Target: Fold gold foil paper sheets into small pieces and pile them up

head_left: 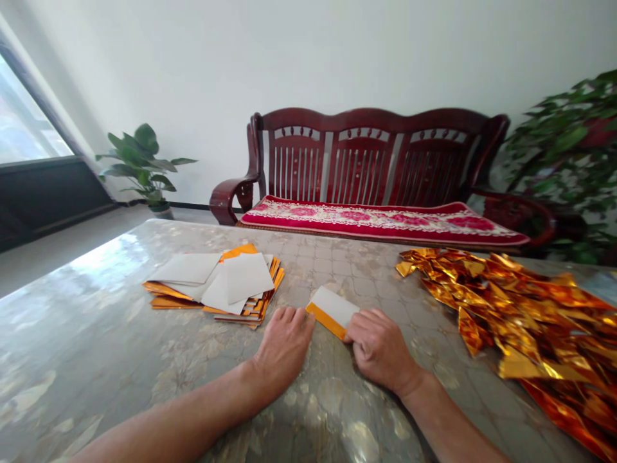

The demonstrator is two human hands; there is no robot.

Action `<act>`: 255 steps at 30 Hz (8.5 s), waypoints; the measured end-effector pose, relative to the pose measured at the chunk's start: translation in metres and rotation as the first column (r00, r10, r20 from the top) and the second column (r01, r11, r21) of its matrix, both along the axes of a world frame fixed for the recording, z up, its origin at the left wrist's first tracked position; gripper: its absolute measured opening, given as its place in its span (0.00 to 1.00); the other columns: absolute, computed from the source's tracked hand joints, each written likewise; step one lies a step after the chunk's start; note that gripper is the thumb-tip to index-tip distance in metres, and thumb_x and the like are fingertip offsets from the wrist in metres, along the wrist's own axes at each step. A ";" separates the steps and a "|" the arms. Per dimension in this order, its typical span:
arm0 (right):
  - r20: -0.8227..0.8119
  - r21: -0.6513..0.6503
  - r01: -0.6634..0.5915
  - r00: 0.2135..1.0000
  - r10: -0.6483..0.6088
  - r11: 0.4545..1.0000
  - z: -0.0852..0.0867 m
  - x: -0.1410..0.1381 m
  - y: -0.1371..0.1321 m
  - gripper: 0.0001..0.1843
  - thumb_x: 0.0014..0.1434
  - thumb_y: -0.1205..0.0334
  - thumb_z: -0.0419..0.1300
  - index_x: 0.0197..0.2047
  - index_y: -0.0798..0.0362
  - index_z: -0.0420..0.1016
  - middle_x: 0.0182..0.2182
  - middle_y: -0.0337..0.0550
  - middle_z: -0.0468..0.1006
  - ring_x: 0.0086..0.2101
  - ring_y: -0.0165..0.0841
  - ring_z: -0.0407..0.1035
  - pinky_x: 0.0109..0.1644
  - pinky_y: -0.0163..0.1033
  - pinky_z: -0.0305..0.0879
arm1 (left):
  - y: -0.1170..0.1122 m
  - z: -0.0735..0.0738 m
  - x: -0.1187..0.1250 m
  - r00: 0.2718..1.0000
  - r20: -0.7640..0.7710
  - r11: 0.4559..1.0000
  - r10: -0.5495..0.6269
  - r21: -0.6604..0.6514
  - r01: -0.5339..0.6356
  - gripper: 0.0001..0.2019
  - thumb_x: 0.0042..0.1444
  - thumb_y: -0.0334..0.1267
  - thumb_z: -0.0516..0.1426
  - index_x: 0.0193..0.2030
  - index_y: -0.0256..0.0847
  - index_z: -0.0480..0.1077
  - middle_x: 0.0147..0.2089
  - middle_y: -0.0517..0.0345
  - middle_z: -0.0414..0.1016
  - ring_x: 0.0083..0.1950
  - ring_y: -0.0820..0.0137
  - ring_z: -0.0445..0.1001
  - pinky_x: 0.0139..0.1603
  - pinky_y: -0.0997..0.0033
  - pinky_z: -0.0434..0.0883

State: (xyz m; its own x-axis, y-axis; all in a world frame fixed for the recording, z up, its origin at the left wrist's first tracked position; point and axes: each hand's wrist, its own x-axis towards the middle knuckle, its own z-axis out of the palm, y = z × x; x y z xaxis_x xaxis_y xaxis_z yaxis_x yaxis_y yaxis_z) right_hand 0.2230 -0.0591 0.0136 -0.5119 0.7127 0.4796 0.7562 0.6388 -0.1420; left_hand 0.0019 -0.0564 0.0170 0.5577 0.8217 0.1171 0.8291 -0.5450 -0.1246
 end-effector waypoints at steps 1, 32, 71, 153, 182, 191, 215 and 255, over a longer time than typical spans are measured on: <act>-0.032 -0.012 0.012 0.999 -0.012 1.000 -0.001 0.000 0.001 0.12 0.49 0.77 0.53 0.24 0.52 0.72 0.24 0.40 0.72 0.31 0.32 0.64 0.39 0.38 0.54 | 0.000 0.000 0.000 1.000 -0.001 1.000 0.000 -0.005 0.000 0.12 0.65 0.31 0.50 0.52 0.38 0.68 0.47 0.48 0.71 0.47 0.58 0.69 0.47 0.58 0.67; 0.031 -0.103 -0.141 0.989 0.145 0.985 0.004 -0.023 -0.001 0.15 0.63 0.71 0.55 0.50 0.49 0.76 0.52 0.41 0.76 0.56 0.35 0.62 0.62 0.45 0.56 | 0.036 -0.017 -0.011 0.886 0.463 0.999 -0.028 -0.015 0.039 0.17 0.63 0.29 0.52 0.55 0.45 0.73 0.59 0.51 0.73 0.60 0.60 0.70 0.61 0.53 0.66; 0.142 -0.071 0.232 0.965 -0.220 0.970 -0.004 -0.022 0.003 0.14 0.64 0.71 0.55 0.47 0.47 0.76 0.42 0.43 0.75 0.43 0.37 0.65 0.46 0.40 0.61 | -0.008 -0.002 0.005 0.974 0.141 0.981 -0.177 -0.057 0.187 0.12 0.65 0.32 0.52 0.54 0.41 0.67 0.53 0.50 0.73 0.53 0.59 0.70 0.53 0.57 0.69; 0.377 0.175 -0.024 0.925 -0.045 0.984 -0.002 0.004 0.048 0.12 0.62 0.69 0.62 0.48 0.48 0.78 0.35 0.41 0.76 0.36 0.36 0.64 0.42 0.41 0.53 | 0.008 -0.001 0.008 0.991 0.132 0.998 -0.030 -0.050 0.037 0.18 0.61 0.28 0.50 0.58 0.38 0.65 0.49 0.49 0.70 0.53 0.58 0.67 0.67 0.51 0.57; 0.168 0.074 0.087 0.981 -0.098 0.993 -0.005 0.034 0.043 0.10 0.63 0.71 0.58 0.40 0.49 0.80 0.35 0.40 0.79 0.38 0.33 0.67 0.44 0.38 0.58 | 0.020 0.001 0.006 0.988 0.087 0.983 -0.129 -0.123 0.139 0.13 0.64 0.27 0.48 0.52 0.37 0.67 0.51 0.47 0.69 0.52 0.60 0.67 0.52 0.61 0.70; 0.132 -0.018 0.092 0.987 -0.089 0.996 -0.006 0.035 0.045 0.11 0.64 0.71 0.56 0.38 0.50 0.79 0.35 0.40 0.78 0.39 0.33 0.68 0.45 0.37 0.60 | 0.023 0.002 0.005 0.983 0.044 0.978 -0.176 -0.102 0.180 0.13 0.63 0.25 0.48 0.51 0.35 0.68 0.52 0.45 0.69 0.51 0.59 0.67 0.52 0.59 0.70; 0.104 0.015 0.560 0.823 -0.558 0.829 -0.007 -0.008 0.043 0.17 0.56 0.44 0.65 0.32 0.49 0.69 0.34 0.45 0.74 0.39 0.42 0.65 0.39 0.43 0.56 | 0.025 0.006 0.008 0.980 0.074 0.976 -0.183 -0.105 0.190 0.18 0.64 0.29 0.49 0.60 0.42 0.62 0.48 0.50 0.69 0.49 0.59 0.65 0.50 0.59 0.69; 0.357 -0.182 0.157 0.930 -0.084 0.971 0.031 -0.007 0.006 0.05 0.59 0.68 0.55 0.34 0.51 0.72 0.36 0.43 0.77 0.37 0.35 0.70 0.38 0.39 0.54 | 0.023 0.017 -0.002 0.967 0.148 0.972 -0.207 -0.085 0.221 0.16 0.57 0.29 0.53 0.52 0.43 0.67 0.48 0.53 0.72 0.48 0.59 0.68 0.49 0.58 0.68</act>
